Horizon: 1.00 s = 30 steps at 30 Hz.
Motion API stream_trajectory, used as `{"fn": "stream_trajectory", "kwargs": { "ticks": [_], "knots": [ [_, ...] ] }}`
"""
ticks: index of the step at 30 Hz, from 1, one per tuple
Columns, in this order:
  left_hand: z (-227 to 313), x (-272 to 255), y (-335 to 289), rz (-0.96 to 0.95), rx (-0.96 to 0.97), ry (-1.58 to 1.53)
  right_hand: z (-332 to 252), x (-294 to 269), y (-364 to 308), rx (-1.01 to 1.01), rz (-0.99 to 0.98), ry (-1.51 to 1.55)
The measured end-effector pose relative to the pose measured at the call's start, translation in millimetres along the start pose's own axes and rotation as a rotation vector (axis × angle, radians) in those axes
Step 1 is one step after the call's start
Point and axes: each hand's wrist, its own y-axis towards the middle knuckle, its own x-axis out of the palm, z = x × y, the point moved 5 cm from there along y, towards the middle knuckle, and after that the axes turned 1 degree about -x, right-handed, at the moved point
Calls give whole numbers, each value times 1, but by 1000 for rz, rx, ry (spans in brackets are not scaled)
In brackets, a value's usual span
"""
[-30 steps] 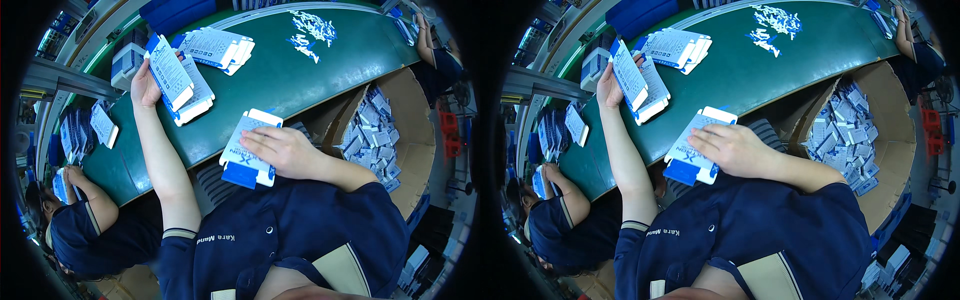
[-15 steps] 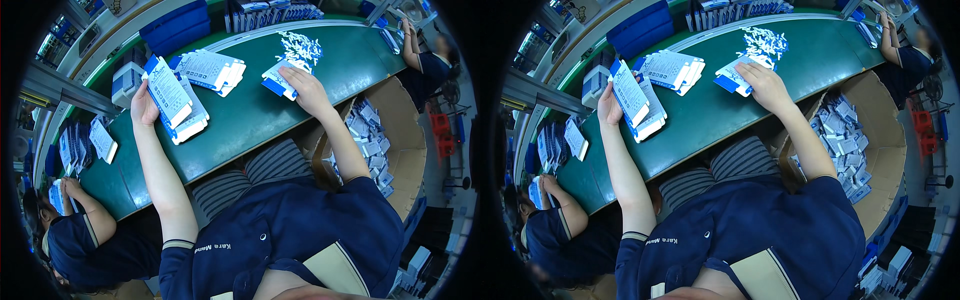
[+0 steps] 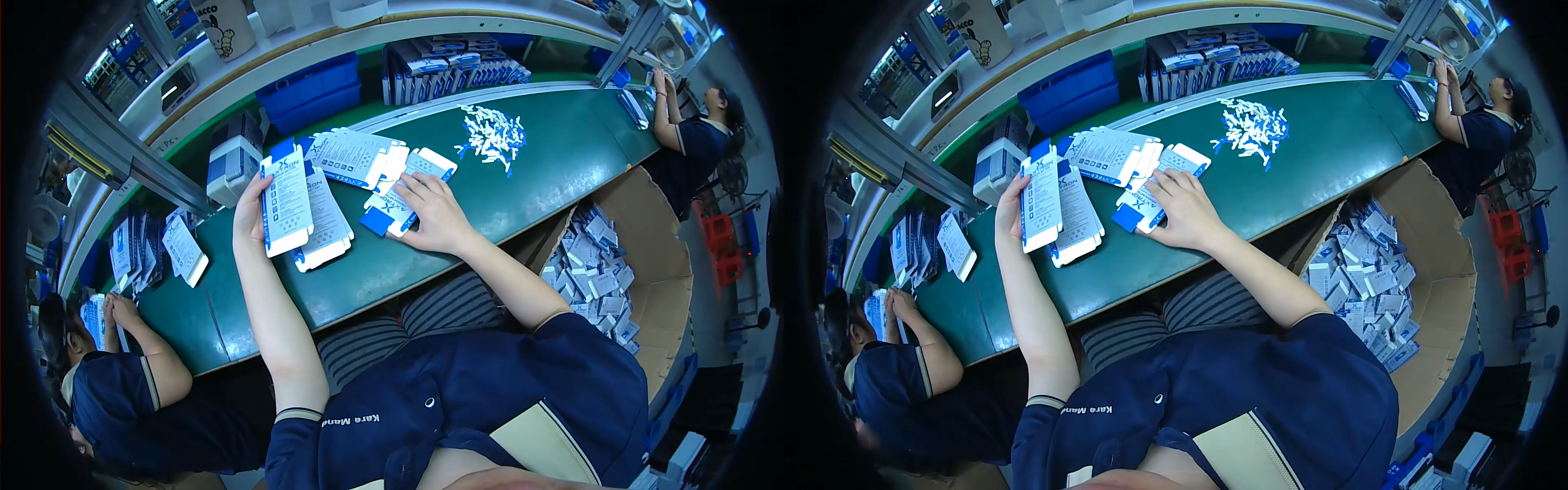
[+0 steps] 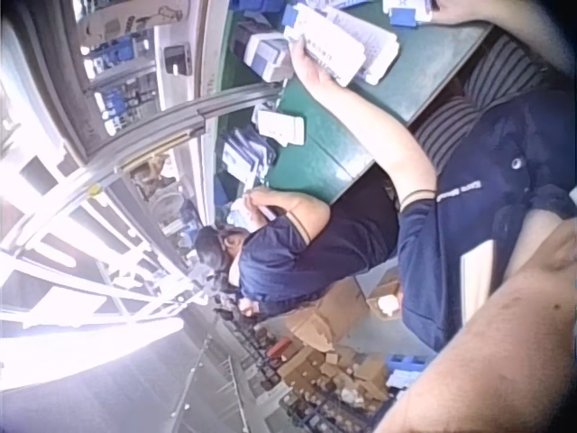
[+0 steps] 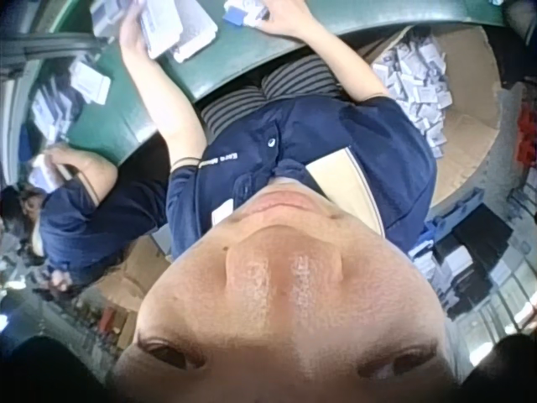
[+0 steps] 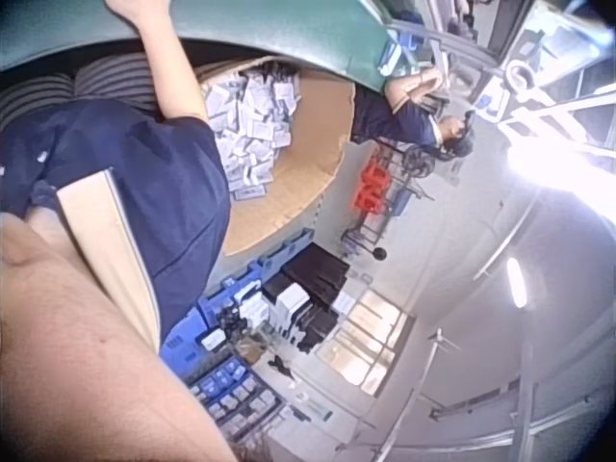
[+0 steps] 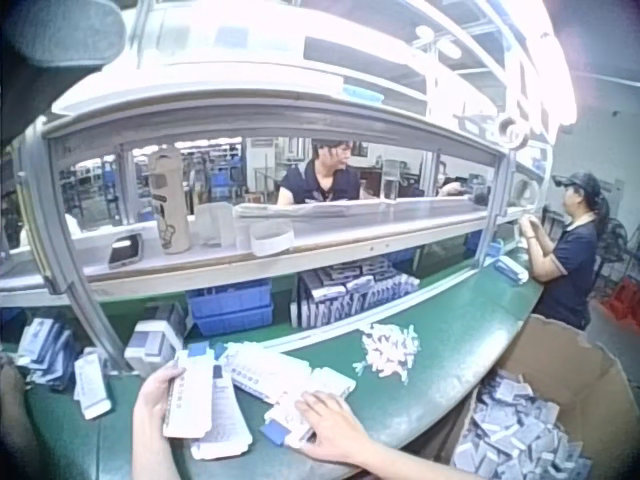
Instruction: The person assembles small white and blue product boxes at a factory workstation. They fold the cardboard flaps, insert small blue plastic components into the boxes, and stack the finished units. The person also moves stacks of boxes between the table and a cardboard bin.
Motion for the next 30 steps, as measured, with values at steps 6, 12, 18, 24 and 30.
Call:
{"fn": "stream_trajectory", "kwargs": {
  "ticks": [6,12,18,24,30],
  "knots": [
    [10,7,-12,397,209,826,5,-3,-4,65,-3,148],
    [22,57,-31,634,531,1820,27,-16,-8,156,313,552],
    [8,151,-4,234,459,1884,98,-63,-24,288,572,454],
    [-22,177,82,118,396,1481,332,-72,-22,795,1070,709],
    [-51,184,157,289,368,1305,452,-83,9,1033,703,209]
  ]
}}
